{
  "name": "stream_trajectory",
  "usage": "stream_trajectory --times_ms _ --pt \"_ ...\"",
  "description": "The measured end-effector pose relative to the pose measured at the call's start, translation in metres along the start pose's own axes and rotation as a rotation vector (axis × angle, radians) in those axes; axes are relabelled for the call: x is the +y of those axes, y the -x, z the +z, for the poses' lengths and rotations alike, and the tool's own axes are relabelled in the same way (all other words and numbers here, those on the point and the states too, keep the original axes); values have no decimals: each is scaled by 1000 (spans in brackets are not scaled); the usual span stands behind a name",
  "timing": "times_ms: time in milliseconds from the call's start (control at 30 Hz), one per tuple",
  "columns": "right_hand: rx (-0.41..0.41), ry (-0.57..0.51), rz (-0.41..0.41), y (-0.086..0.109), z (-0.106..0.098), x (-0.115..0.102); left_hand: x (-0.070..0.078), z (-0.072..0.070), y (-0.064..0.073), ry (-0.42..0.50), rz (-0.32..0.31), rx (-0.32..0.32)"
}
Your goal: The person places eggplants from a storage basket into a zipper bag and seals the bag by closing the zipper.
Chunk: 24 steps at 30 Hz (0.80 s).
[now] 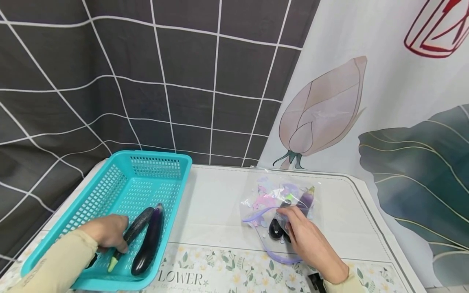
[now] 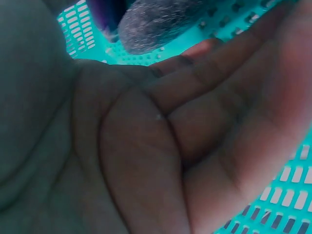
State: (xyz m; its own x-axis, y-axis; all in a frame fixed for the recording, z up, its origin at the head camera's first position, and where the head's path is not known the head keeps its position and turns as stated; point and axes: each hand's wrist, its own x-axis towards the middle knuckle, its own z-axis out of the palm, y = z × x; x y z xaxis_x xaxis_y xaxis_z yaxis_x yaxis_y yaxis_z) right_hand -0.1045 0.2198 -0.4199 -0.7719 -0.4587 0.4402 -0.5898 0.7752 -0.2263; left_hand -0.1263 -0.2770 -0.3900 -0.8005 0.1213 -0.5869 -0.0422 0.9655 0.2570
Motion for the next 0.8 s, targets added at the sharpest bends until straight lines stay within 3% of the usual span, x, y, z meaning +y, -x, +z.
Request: stream_trajectory --times_ms 200,567,800 --pt "-17 -1 5 0 -1 0 -1 2 -1 -1 -15 -39" --pt "-4 -3 -5 1 -1 0 -1 6 3 15 19 -14" --pt "-3 -3 -1 0 -1 -1 0 6 4 -20 22 -24"
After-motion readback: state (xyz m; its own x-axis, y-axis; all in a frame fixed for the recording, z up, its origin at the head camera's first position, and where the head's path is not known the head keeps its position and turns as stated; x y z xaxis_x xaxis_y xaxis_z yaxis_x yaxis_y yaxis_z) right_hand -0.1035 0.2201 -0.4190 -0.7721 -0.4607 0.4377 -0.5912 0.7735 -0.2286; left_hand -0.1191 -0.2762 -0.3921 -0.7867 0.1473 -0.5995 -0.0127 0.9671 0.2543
